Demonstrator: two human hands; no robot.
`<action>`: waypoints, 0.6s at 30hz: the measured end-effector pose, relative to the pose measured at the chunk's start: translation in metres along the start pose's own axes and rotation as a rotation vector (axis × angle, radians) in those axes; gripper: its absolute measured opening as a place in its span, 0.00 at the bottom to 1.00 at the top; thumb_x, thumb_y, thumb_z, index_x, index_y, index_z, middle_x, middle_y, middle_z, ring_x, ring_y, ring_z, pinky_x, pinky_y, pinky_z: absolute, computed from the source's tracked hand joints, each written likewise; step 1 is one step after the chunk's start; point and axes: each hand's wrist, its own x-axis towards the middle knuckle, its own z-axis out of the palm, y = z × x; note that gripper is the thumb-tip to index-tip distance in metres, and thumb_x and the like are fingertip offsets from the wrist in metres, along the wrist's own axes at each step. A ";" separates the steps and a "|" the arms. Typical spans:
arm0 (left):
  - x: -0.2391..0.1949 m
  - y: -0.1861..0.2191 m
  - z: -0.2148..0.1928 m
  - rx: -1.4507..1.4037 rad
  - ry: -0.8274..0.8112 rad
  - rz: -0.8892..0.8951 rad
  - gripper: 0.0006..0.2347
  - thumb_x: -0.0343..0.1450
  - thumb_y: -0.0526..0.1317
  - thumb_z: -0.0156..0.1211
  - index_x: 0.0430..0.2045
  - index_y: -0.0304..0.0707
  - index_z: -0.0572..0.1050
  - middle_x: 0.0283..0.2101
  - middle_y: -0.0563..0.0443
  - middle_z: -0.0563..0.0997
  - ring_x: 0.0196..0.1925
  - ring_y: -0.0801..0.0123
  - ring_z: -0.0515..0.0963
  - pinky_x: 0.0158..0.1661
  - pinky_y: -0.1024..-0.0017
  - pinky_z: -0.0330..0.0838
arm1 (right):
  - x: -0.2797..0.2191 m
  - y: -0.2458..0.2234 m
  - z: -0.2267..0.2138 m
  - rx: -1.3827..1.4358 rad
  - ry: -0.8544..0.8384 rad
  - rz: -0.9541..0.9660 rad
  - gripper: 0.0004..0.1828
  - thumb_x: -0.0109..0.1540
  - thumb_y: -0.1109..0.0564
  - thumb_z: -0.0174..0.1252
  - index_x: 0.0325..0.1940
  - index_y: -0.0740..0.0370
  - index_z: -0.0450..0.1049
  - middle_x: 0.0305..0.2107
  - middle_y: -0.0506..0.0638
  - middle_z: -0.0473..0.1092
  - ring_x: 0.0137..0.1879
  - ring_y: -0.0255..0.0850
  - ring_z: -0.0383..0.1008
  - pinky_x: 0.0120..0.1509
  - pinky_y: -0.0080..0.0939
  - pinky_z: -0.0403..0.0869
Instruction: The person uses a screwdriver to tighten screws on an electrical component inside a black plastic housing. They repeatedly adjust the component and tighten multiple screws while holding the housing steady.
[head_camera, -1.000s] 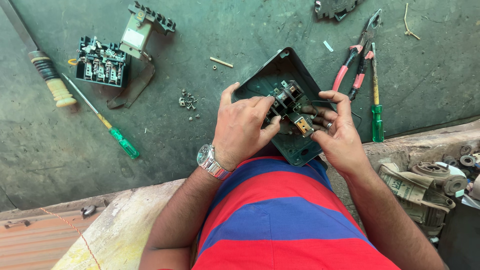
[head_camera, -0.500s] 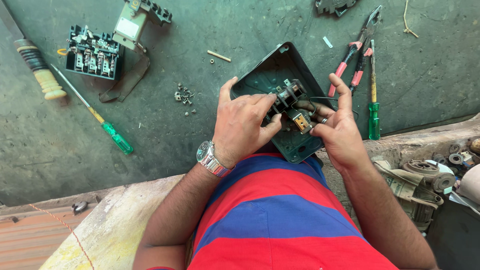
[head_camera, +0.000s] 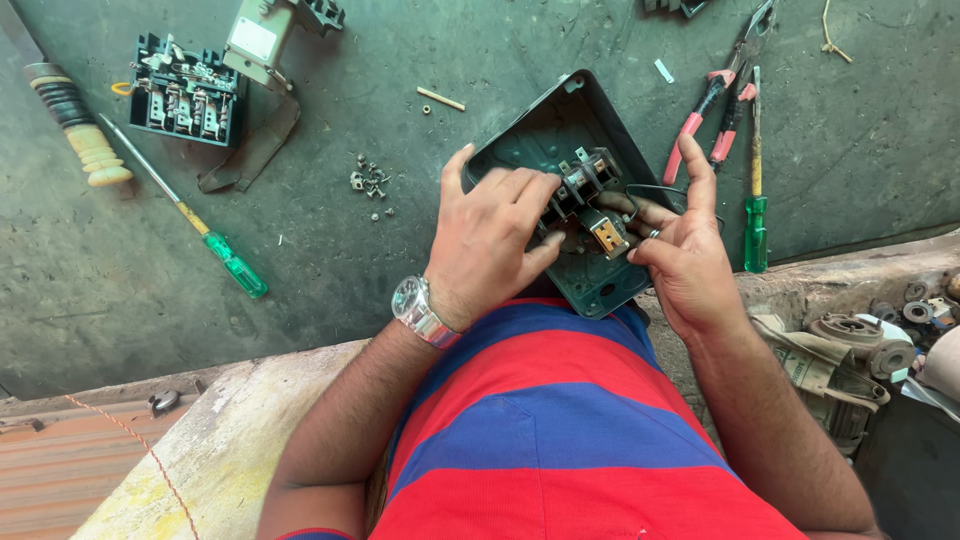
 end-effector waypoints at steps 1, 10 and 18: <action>-0.002 0.002 0.001 0.014 -0.002 -0.005 0.24 0.61 0.44 0.70 0.51 0.40 0.73 0.49 0.51 0.78 0.56 0.60 0.77 0.67 0.37 0.49 | 0.000 0.000 0.000 -0.005 0.000 -0.006 0.62 0.54 0.80 0.43 0.85 0.38 0.31 0.60 0.67 0.69 0.59 0.45 0.75 0.51 0.34 0.75; -0.006 0.018 0.028 0.021 0.099 -0.167 0.27 0.63 0.42 0.71 0.58 0.48 0.71 0.47 0.46 0.75 0.56 0.57 0.74 0.67 0.34 0.48 | 0.000 -0.002 0.004 -0.025 0.017 0.002 0.62 0.54 0.80 0.42 0.85 0.39 0.34 0.61 0.67 0.69 0.61 0.47 0.75 0.51 0.34 0.74; 0.003 0.020 0.031 0.108 0.100 -0.211 0.24 0.62 0.40 0.70 0.52 0.47 0.72 0.38 0.49 0.74 0.51 0.57 0.74 0.66 0.32 0.49 | -0.001 -0.008 0.011 -0.017 0.016 0.010 0.62 0.52 0.81 0.41 0.84 0.39 0.35 0.62 0.68 0.67 0.64 0.50 0.74 0.55 0.37 0.76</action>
